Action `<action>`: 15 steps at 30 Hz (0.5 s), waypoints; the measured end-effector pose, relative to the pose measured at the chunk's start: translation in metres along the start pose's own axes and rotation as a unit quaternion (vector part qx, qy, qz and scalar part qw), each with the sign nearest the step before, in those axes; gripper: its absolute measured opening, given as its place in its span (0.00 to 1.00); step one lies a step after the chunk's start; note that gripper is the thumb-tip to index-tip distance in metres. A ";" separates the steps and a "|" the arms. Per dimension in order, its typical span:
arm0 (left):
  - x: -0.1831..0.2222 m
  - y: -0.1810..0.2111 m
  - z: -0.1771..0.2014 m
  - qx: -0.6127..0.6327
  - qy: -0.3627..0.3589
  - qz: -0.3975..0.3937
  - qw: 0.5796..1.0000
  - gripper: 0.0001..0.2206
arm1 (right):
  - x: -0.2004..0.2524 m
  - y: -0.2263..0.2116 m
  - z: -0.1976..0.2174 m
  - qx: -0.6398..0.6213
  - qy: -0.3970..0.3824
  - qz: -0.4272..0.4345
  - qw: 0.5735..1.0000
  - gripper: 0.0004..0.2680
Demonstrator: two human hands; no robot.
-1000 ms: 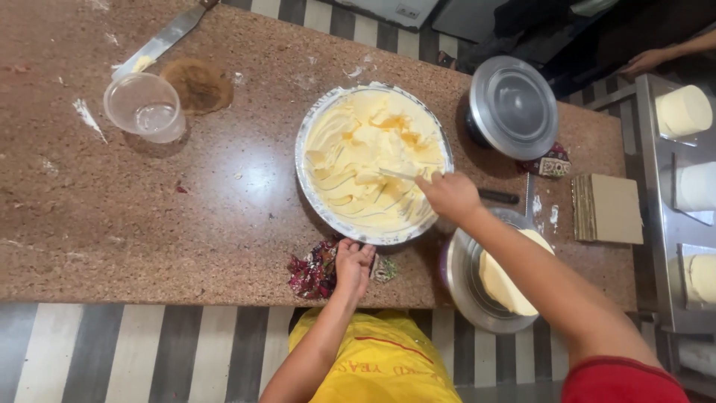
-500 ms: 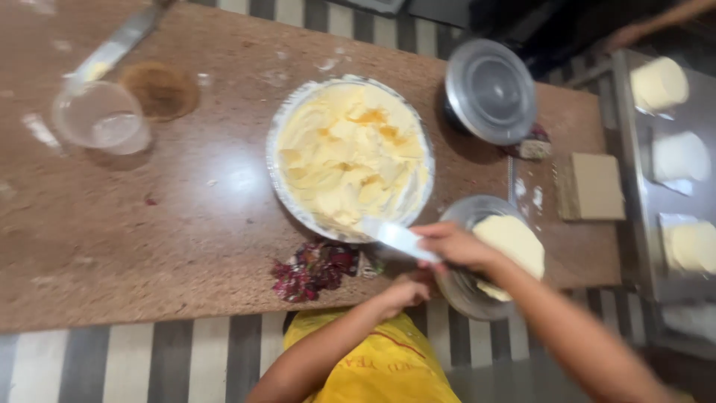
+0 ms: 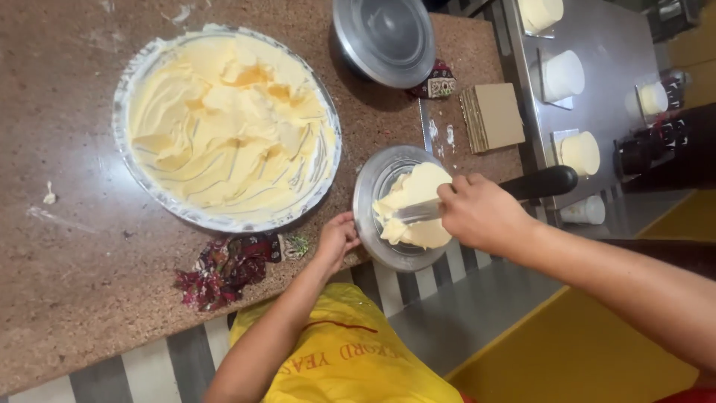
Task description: The person frosts a layered cake at a work counter, using a spatula to scoop cream from a large bowl and spread it over a cake layer on a turntable. They add filling between layers, smooth the sides, and use a cake board to help lift and position the cake while working.
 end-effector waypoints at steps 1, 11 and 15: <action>-0.007 -0.008 0.004 0.003 0.002 0.002 1.000 0.22 | 0.000 0.002 -0.001 -0.001 -0.002 0.004 1.000 0.05; 0.001 0.018 -0.007 -0.020 0.010 -0.026 0.999 0.23 | 0.032 0.019 0.012 -0.109 -0.016 -0.112 0.988 0.07; 0.013 0.014 -0.010 -0.024 0.018 -0.029 0.999 0.21 | 0.018 0.003 -0.003 0.065 0.025 0.000 0.998 0.10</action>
Point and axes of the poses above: each hand's wrist, its own x-axis away from the middle knuckle, its own z-axis out of the back of the hand, y = z × x, the point moved 7 cm from there along -x, towards the middle knuckle, and after that the axes turned 8 degrees about y, right-handed, at the moved point
